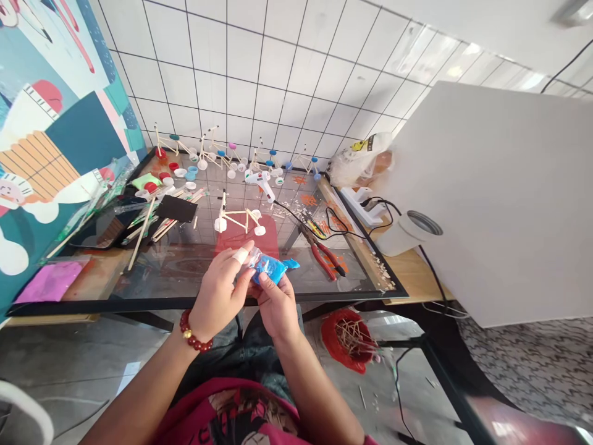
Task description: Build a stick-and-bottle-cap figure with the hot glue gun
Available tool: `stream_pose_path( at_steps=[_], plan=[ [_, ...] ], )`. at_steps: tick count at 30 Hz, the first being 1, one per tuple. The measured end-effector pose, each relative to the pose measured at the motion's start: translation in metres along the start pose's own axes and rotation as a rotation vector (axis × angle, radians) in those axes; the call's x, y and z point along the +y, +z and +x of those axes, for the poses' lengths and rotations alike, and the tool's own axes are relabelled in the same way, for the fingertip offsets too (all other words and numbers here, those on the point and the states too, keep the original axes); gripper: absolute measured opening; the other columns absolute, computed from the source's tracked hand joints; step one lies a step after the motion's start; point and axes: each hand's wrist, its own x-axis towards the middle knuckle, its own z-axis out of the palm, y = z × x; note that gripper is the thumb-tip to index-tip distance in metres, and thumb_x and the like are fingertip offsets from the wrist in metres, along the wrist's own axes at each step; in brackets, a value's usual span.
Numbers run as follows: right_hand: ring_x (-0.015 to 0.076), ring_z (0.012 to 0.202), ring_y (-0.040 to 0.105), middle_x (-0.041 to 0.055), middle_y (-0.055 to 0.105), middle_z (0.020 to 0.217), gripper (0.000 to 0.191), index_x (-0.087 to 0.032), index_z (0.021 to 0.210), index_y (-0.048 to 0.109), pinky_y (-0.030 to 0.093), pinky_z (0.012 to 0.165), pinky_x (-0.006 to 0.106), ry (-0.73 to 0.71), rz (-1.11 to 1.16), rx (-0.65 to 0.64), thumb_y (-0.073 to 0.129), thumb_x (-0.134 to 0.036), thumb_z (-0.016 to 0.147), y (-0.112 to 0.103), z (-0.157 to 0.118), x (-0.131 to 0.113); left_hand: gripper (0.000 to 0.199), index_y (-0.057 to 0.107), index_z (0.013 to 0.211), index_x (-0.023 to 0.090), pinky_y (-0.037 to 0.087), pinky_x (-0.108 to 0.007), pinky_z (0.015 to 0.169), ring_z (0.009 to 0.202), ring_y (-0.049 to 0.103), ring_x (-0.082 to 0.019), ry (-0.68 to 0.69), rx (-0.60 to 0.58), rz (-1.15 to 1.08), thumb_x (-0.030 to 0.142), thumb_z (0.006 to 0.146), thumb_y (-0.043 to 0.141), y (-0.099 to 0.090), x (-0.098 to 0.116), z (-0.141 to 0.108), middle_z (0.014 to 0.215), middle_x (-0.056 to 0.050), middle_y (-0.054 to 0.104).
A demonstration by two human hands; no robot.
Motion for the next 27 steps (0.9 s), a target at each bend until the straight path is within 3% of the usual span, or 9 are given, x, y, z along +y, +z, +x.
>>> stream_pose_path(
  at_steps=[3,6,9,12,15,20,24,27],
  plan=[
    [0.0176,0.089,0.069,0.0036,0.076,0.100,0.034,-0.022,0.101,0.072,0.057,0.079,0.029,-0.111,-0.100,-0.007,0.083,-0.041,0.075,-0.007,-0.001,-0.010,0.045,0.057,0.142,0.022,0.058,-0.035,0.097,0.107,0.072,-0.021,0.007,-0.038,-0.061,0.015,0.098,0.053,-0.009,-0.002,0.005,0.115,-0.009,0.076],
    [0.0177,0.098,0.067,0.0038,0.074,0.106,0.031,-0.023,0.106,0.074,0.054,0.088,0.029,-0.264,-0.267,-0.033,0.078,-0.041,0.081,-0.011,0.000,-0.022,0.051,0.054,0.146,0.023,0.050,-0.045,0.110,0.120,0.066,-0.024,0.167,-0.065,0.008,0.012,0.097,0.051,-0.016,-0.003,0.008,0.114,-0.009,0.076],
    [0.0158,0.086,0.067,0.0014,0.075,0.092,0.017,-0.023,0.095,0.076,0.053,0.085,0.029,-0.296,-0.395,-0.092,0.078,-0.034,0.082,-0.009,0.001,-0.027,0.059,0.046,0.152,0.023,0.041,-0.052,0.118,0.126,0.063,-0.024,0.264,-0.125,0.078,0.007,0.095,0.050,-0.016,-0.002,0.007,0.119,-0.010,0.075],
    [0.0142,0.077,0.064,-0.0005,0.073,0.080,0.011,-0.022,0.082,0.076,0.052,0.079,0.028,-0.355,-0.407,-0.031,0.077,-0.033,0.083,-0.007,0.001,-0.023,0.063,0.041,0.154,0.024,0.039,-0.056,0.120,0.129,0.062,-0.025,0.288,-0.147,0.121,0.006,0.095,0.051,-0.014,0.000,0.004,0.123,-0.010,0.074],
    [0.0127,0.074,0.060,-0.0012,0.073,0.080,0.012,-0.023,0.081,0.076,0.049,0.074,0.025,-0.361,-0.376,0.023,0.079,-0.035,0.081,-0.008,0.001,-0.016,0.065,0.045,0.151,0.028,0.041,-0.055,0.119,0.127,0.065,-0.025,0.303,-0.070,0.103,0.003,0.092,0.055,-0.012,0.002,-0.001,0.118,-0.007,0.077],
    [0.0118,0.070,0.057,-0.0018,0.070,0.076,0.017,-0.021,0.080,0.075,0.047,0.070,0.024,-0.289,-0.374,-0.002,0.078,-0.037,0.082,-0.007,0.000,-0.013,0.060,0.054,0.143,0.027,0.048,-0.048,0.114,0.121,0.069,-0.023,0.263,0.064,0.048,0.002,0.090,0.059,-0.007,0.004,-0.010,0.119,-0.006,0.077],
    [0.0120,0.071,0.058,-0.0016,0.072,0.077,0.016,-0.021,0.081,0.076,0.047,0.070,0.024,-0.292,-0.382,0.016,0.078,-0.038,0.082,-0.004,-0.001,-0.014,0.062,0.048,0.148,0.026,0.045,-0.054,0.116,0.128,0.065,-0.025,0.245,0.074,0.045,0.001,0.092,0.054,-0.002,0.004,-0.019,0.119,-0.007,0.077],
    [0.0121,0.069,0.057,-0.0015,0.071,0.076,0.018,-0.021,0.080,0.076,0.047,0.068,0.024,-0.292,-0.386,0.047,0.078,-0.039,0.081,-0.003,-0.001,-0.013,0.054,0.056,0.140,0.026,0.040,-0.059,0.118,0.129,0.063,-0.027,0.267,0.099,0.091,0.002,0.092,0.052,0.001,0.002,-0.024,0.118,-0.007,0.078]
  ],
)
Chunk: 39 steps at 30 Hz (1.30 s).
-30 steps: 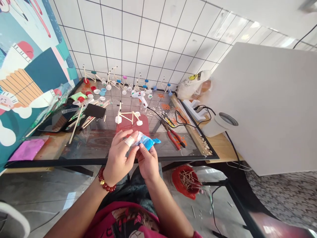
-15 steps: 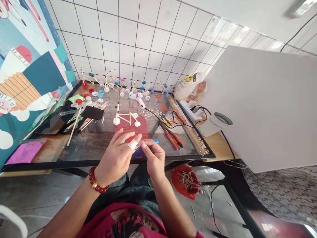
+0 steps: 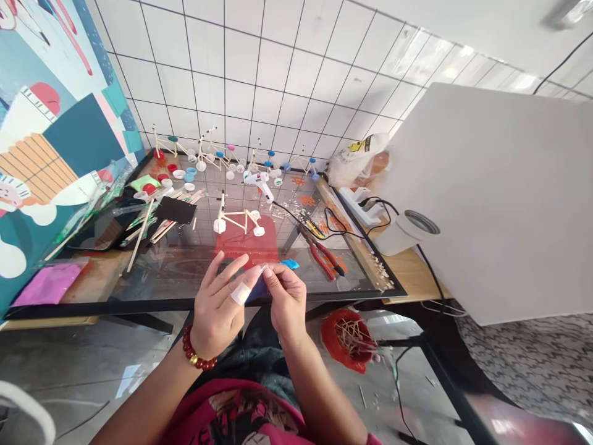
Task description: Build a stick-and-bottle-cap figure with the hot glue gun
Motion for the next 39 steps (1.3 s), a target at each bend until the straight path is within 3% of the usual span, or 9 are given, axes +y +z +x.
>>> stream_pose_path(
  at_steps=[3,7,11,18,23,26,29,33,39],
  plan=[
    [0.0122,0.069,0.057,-0.0014,0.071,0.075,0.018,-0.022,0.079,0.076,0.047,0.067,0.024,0.005,0.005,0.019,0.079,-0.039,0.081,0.001,0.000,0.002,0.049,0.061,0.133,0.027,0.038,-0.061,0.119,0.130,0.063,-0.028,-0.005,0.006,0.001,0.003,0.092,0.051,0.002,-0.001,-0.003,0.119,-0.007,0.077],
    [0.0126,0.069,0.058,-0.0011,0.071,0.075,0.017,-0.022,0.079,0.076,0.048,0.066,0.024,0.010,0.014,0.058,0.080,-0.038,0.079,-0.001,0.002,0.003,0.060,0.053,0.143,0.029,0.039,-0.061,0.118,0.135,0.058,-0.028,-0.022,-0.007,-0.078,0.000,0.091,0.053,0.000,-0.001,-0.006,0.125,-0.007,0.075],
    [0.0130,0.064,0.057,-0.0014,0.069,0.071,0.019,-0.021,0.078,0.075,0.048,0.061,0.024,0.041,0.031,0.087,0.080,-0.039,0.078,-0.002,0.004,0.005,0.067,0.048,0.148,0.030,0.045,-0.057,0.114,0.127,0.065,-0.024,-0.131,0.040,-0.164,-0.002,0.090,0.056,-0.002,0.001,-0.006,0.121,-0.006,0.077],
    [0.0117,0.068,0.057,-0.0014,0.069,0.074,0.020,-0.021,0.080,0.075,0.048,0.066,0.023,0.000,-0.018,0.038,0.078,-0.040,0.081,-0.004,0.003,0.007,0.047,0.065,0.129,0.027,0.052,-0.045,0.108,0.106,0.071,-0.022,-0.175,0.042,-0.156,0.005,0.088,0.066,-0.003,-0.002,0.009,0.105,-0.003,0.079],
    [0.0118,0.071,0.057,-0.0011,0.068,0.075,0.017,-0.020,0.082,0.074,0.047,0.068,0.023,-0.090,-0.125,0.003,0.072,-0.036,0.087,-0.005,0.001,0.003,0.042,0.064,0.129,0.021,0.053,-0.044,0.105,0.107,0.068,-0.024,-0.171,-0.088,-0.077,0.011,0.089,0.067,-0.003,-0.005,0.013,0.094,-0.005,0.075],
    [0.0124,0.074,0.059,-0.0006,0.069,0.080,0.016,-0.020,0.085,0.072,0.048,0.072,0.024,-0.109,-0.166,-0.050,0.070,-0.035,0.089,-0.004,0.001,0.003,0.045,0.061,0.134,0.020,0.049,-0.047,0.111,0.113,0.066,-0.025,-0.106,-0.127,-0.018,0.007,0.091,0.061,-0.001,-0.007,0.009,0.103,-0.007,0.076],
    [0.0129,0.074,0.060,0.0002,0.070,0.081,0.018,-0.020,0.088,0.072,0.049,0.071,0.025,-0.119,-0.192,-0.091,0.069,-0.037,0.090,-0.004,0.000,0.004,0.047,0.059,0.135,0.018,0.047,-0.049,0.113,0.117,0.065,-0.024,-0.067,-0.094,0.024,0.002,0.091,0.058,0.001,-0.007,0.007,0.112,-0.010,0.075],
    [0.0146,0.076,0.063,0.0017,0.072,0.083,0.020,-0.020,0.092,0.072,0.050,0.073,0.026,-0.122,-0.227,-0.154,0.069,-0.040,0.090,-0.006,0.000,0.004,0.049,0.058,0.135,0.017,0.047,-0.052,0.113,0.115,0.066,-0.026,-0.040,-0.083,0.044,0.003,0.089,0.063,-0.001,-0.004,0.010,0.110,-0.011,0.076],
    [0.0128,0.075,0.060,-0.0004,0.070,0.079,0.020,-0.020,0.083,0.072,0.049,0.072,0.024,-0.138,-0.183,-0.010,0.070,-0.038,0.090,-0.011,0.002,0.005,0.063,0.053,0.142,0.020,0.047,-0.052,0.112,0.107,0.068,-0.024,-0.111,0.037,-0.040,0.005,0.084,0.071,-0.003,0.001,0.013,0.089,-0.003,0.075]
  ],
)
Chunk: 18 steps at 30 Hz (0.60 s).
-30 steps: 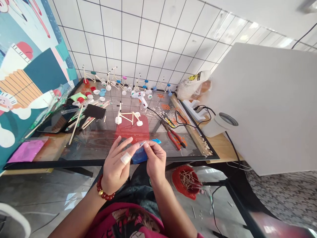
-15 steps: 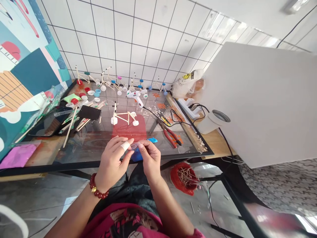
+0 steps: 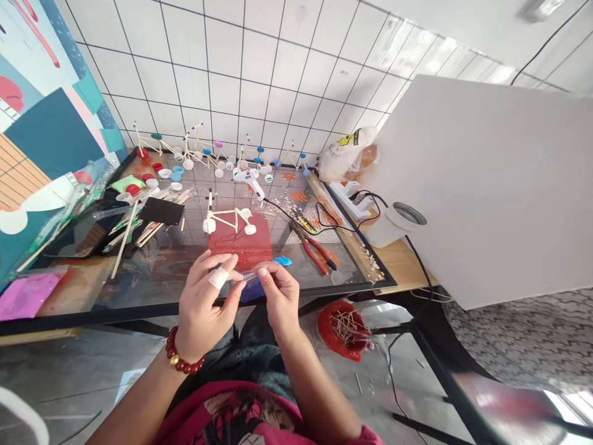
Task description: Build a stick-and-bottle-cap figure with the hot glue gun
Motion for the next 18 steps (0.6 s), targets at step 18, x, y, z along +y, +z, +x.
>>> stream_pose_path(
  at_steps=[18],
  plan=[
    [0.0096,0.060,0.044,-0.0037,0.054,0.065,0.027,-0.019,0.074,0.063,0.037,0.059,0.024,0.172,-0.075,-0.125,0.068,-0.041,0.088,0.005,0.017,0.015,0.026,0.073,0.080,0.019,0.051,-0.021,0.063,0.066,0.062,-0.013,-1.042,-0.080,-0.660,0.045,0.083,0.074,0.016,-0.034,-0.009,0.072,-0.001,0.071]
  ],
)
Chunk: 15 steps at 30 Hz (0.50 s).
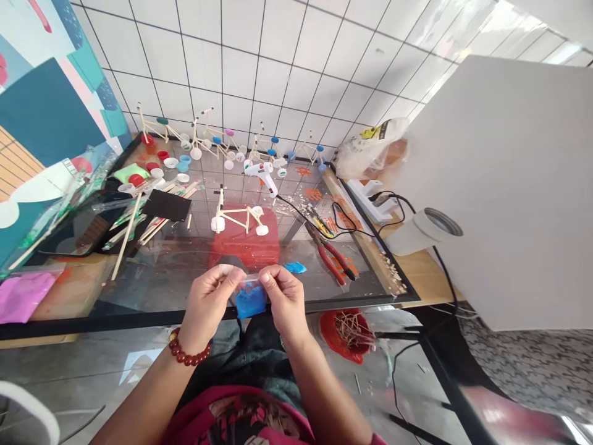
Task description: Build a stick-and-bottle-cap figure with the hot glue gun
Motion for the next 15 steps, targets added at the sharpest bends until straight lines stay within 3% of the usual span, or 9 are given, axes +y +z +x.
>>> stream_pose_path(
  at_steps=[3,8,12,15],
  plan=[
    [0.0112,0.064,0.049,-0.0019,0.058,0.069,0.027,-0.019,0.074,0.063,0.040,0.062,0.024,-0.045,-0.074,-0.016,0.067,-0.041,0.089,-0.0011,-0.0003,0.0001,0.025,0.075,0.089,0.020,0.053,-0.023,0.068,0.074,0.066,-0.015,0.017,-0.087,0.036,0.043,0.083,0.075,0.0027,0.0005,-0.0010,0.082,-0.002,0.074],
    [0.0131,0.069,0.055,0.0007,0.062,0.074,0.023,-0.019,0.076,0.062,0.044,0.068,0.026,-0.199,-0.244,-0.077,0.061,-0.034,0.093,-0.0011,-0.0042,-0.0013,0.024,0.065,0.068,0.019,0.048,-0.021,0.062,0.064,0.059,-0.011,0.217,-0.151,0.283,0.033,0.088,0.068,0.0041,0.0060,-0.0035,0.069,0.001,0.066],
    [0.0127,0.067,0.052,-0.0001,0.060,0.072,0.025,-0.019,0.075,0.061,0.043,0.066,0.026,-0.151,-0.227,-0.094,0.061,-0.036,0.093,-0.0007,-0.0033,-0.0007,0.022,0.068,0.069,0.019,0.048,-0.021,0.061,0.063,0.059,-0.012,0.228,-0.131,0.301,0.033,0.086,0.069,0.0030,0.0061,-0.0030,0.068,0.001,0.068],
    [0.0122,0.066,0.050,-0.0011,0.058,0.071,0.028,-0.019,0.077,0.061,0.042,0.064,0.025,-0.088,-0.128,-0.012,0.061,-0.042,0.092,-0.0015,-0.0031,-0.0004,0.018,0.073,0.076,0.020,0.050,-0.022,0.061,0.065,0.062,-0.014,0.175,-0.112,0.260,0.036,0.083,0.072,0.0017,0.0037,-0.0032,0.074,-0.001,0.072]
  ],
)
